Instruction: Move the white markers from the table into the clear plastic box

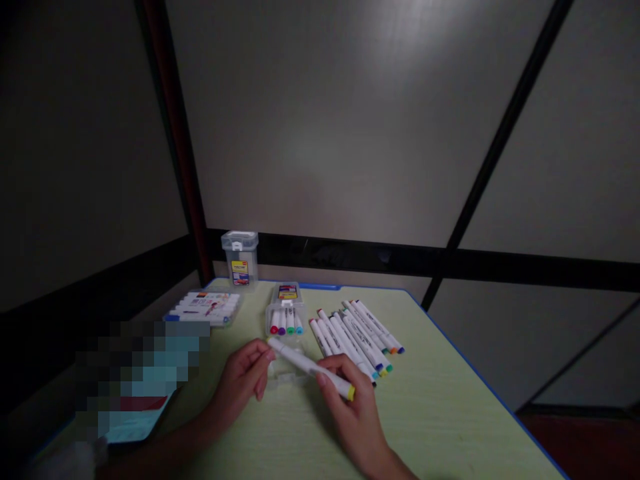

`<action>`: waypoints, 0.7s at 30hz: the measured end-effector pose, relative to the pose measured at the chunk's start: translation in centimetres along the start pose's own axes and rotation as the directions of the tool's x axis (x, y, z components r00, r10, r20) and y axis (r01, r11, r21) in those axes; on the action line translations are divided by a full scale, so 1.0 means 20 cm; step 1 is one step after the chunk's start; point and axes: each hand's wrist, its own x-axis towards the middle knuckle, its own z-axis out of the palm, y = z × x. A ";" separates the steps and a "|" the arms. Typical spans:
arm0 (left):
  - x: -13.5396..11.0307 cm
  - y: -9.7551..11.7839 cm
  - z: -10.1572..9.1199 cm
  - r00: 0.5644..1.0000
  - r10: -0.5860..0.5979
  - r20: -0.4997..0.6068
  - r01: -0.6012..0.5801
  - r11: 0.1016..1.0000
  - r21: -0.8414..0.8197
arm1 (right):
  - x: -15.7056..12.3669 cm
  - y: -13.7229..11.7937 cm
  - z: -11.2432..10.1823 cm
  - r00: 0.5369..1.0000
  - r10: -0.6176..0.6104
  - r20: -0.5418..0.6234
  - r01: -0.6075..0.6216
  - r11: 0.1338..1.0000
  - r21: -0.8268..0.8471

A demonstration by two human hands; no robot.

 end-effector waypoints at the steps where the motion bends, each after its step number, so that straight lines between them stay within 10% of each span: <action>1: 0.00 0.00 0.00 1.000 0.006 -0.006 -0.006 1.000 0.001 | 0.00 0.00 0.00 1.000 -0.002 -0.002 0.002 1.000 0.008; 21: 0.04 0.03 -0.03 0.990 0.061 -0.127 -0.060 0.998 0.011 | 0.02 0.02 0.02 0.997 0.076 0.012 -0.077 0.982 0.172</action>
